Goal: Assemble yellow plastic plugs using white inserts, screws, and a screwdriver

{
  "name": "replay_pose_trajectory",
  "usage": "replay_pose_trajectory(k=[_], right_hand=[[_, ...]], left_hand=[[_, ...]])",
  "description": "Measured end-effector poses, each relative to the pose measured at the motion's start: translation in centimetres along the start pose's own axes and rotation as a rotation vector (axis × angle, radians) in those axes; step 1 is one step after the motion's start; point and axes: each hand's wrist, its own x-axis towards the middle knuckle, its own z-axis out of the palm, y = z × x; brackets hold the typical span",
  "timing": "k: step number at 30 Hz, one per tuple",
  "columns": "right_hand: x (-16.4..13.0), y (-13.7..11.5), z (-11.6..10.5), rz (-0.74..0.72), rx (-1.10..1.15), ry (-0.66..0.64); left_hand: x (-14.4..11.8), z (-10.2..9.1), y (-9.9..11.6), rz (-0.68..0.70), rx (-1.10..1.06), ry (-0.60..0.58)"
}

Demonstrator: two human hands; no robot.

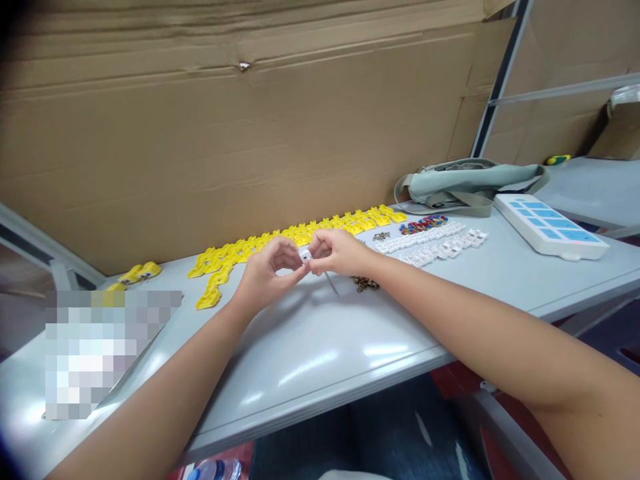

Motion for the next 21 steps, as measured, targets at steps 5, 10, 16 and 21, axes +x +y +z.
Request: replay_pose_trajectory(k=[5,10,16,21], right_hand=[[0.0,-0.5,0.1,0.087,-0.037,0.001],[-0.2,-1.1,0.0,0.125,-0.039,-0.041],[-0.1,-0.5,-0.6,0.061,-0.151,-0.114],[0.0,0.1,-0.6,-0.057,-0.271,-0.089]], left_hand=[[-0.2,0.1,0.4,-0.128,-0.054,-0.006],[-0.1,0.3,0.3,-0.258,-0.125,-0.054],[0.1,0.5,0.3,-0.252,-0.102,-0.069],[-0.2,0.7,0.9,-0.141,0.035,0.036]])
